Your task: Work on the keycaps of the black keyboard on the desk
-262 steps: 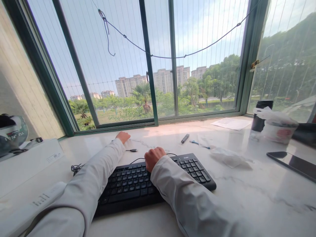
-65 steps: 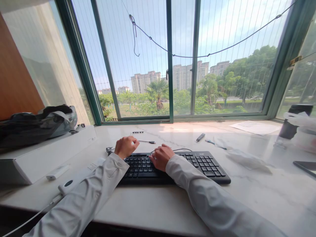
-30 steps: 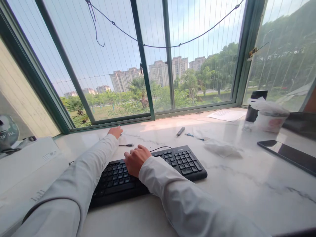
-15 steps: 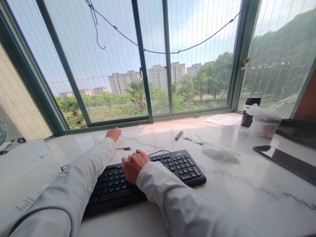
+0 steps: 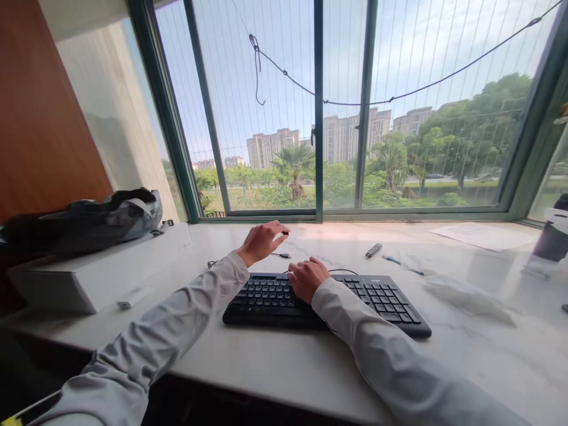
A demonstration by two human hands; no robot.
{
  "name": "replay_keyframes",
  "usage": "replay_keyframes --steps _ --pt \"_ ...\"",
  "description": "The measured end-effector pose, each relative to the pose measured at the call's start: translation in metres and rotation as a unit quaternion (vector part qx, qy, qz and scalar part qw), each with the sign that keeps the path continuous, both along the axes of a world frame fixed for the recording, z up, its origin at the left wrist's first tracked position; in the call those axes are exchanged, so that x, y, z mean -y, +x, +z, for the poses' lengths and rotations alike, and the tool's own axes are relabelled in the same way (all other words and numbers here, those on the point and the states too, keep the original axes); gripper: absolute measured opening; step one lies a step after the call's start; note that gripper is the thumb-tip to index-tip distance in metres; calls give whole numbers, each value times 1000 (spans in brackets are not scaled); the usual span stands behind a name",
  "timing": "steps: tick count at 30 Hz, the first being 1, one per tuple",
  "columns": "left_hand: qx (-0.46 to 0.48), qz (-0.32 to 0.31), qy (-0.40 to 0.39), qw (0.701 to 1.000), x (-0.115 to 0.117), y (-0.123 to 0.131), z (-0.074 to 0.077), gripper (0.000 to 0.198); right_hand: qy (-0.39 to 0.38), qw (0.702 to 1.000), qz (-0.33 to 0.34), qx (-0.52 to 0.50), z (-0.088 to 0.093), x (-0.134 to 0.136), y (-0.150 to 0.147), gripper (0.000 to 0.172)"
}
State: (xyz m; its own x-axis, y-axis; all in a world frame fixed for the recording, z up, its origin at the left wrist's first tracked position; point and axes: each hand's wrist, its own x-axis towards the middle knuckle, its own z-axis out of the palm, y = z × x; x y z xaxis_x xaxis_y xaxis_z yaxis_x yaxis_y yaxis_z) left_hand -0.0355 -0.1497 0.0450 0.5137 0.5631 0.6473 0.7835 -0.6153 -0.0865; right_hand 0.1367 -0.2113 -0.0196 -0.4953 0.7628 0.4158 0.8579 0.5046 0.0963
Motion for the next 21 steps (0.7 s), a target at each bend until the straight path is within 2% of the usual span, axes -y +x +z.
replay_keyframes --steps 2,4,6,10,13,21 --pt "35 -14 -6 999 20 -13 -6 27 0 1000 0 -2 0 0 1 29" --pt "72 -19 -21 997 29 -25 -18 26 4 1000 -1 -4 -1 -1 1 30" --pt "92 -17 -40 995 30 -34 -33 25 10 1000 -7 -6 -2 -2 2 30" --pt "54 -27 -78 995 21 -44 -55 22 16 1000 -9 -3 -3 -2 1 30" --pt "56 -30 -85 994 17 -49 -57 20 13 1000 -4 5 -3 -1 -2 30" --pt "47 -52 -87 994 21 -61 -47 19 11 1000 17 21 -1 5 -14 32"
